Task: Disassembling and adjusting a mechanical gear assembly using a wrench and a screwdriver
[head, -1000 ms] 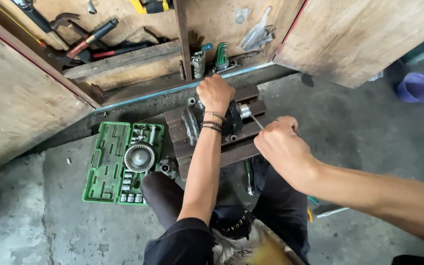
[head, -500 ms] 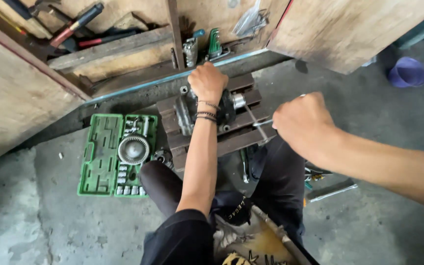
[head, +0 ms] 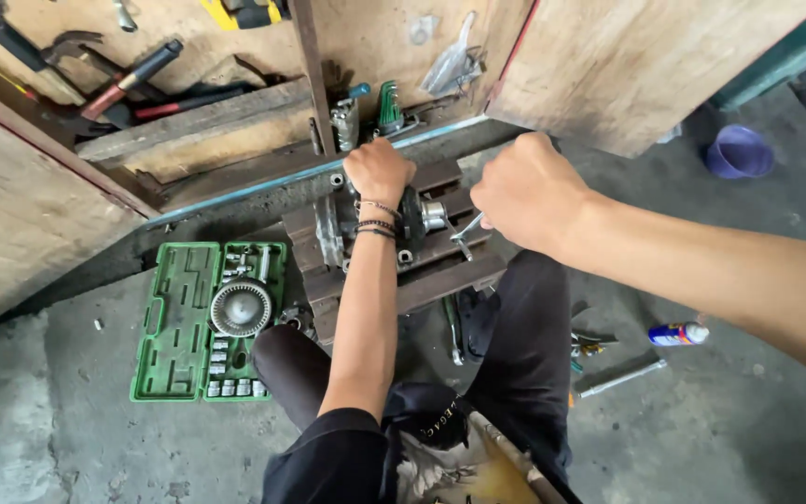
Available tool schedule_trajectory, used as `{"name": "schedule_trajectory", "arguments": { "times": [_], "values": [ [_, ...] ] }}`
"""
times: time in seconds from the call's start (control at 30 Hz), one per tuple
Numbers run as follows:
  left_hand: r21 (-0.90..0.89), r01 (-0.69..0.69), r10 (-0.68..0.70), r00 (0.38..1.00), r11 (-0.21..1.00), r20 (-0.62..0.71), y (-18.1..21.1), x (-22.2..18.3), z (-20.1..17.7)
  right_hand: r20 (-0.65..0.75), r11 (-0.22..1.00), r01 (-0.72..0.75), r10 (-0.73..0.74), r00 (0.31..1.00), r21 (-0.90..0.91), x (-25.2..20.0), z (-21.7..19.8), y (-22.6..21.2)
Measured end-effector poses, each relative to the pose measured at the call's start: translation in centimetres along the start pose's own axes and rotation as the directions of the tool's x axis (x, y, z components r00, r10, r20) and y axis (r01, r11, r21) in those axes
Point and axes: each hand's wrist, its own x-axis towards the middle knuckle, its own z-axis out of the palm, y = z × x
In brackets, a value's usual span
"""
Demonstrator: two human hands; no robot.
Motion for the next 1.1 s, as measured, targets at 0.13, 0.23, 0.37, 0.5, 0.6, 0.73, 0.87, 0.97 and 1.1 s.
{"name": "schedule_trajectory", "arguments": {
  "times": [0.13,0.23,0.37,0.5,0.6,0.73,0.87,0.97,1.1],
  "values": [
    [-0.060,0.031,-0.030,0.999,0.998,0.022,-0.4,0.8,0.4,0.027,1.000,0.005,-0.006,1.000,0.011,1.2,1.0,1.2],
    [-0.027,0.059,-0.057,0.997,0.998,0.057,-0.7,0.8,-0.1,0.005,0.999,0.040,-0.040,0.999,0.017,1.9,1.6,1.7],
    [-0.005,0.136,-0.136,0.990,0.991,0.033,-2.0,1.8,2.8,-0.083,0.989,0.041,-0.053,0.995,-0.142,2.8,0.5,1.7],
    [-0.082,0.137,-0.137,0.991,0.987,0.008,-3.7,3.1,4.1,-0.024,0.956,0.103,-0.114,0.993,-0.276,4.5,-0.8,2.6],
    [-0.215,-0.164,0.205,0.961,0.963,0.185,-4.2,-1.7,-4.3,0.019,0.947,0.096,-0.095,0.995,-0.306,4.3,-0.7,2.5],
    [-0.182,-0.508,0.536,0.827,0.842,0.172,-3.8,-5.2,-5.1,0.144,0.947,0.015,0.033,0.989,-0.321,2.9,-4.2,-0.1],
    [0.097,-0.584,0.587,0.810,0.806,-0.008,-3.9,-5.6,-2.5,0.317,0.951,0.014,0.090,0.944,-0.310,2.4,-6.2,-2.2],
    [0.131,-0.534,0.543,0.839,0.835,-0.037,-3.7,-6.1,-1.4,0.470,0.984,-0.007,0.090,0.878,-0.175,1.5,-6.7,-2.9],
    [0.184,-0.515,0.540,0.831,0.837,-0.131,-2.8,-6.8,-2.0,0.585,0.984,-0.173,0.110,0.803,0.052,0.2,-6.6,-2.2]
  ]
}}
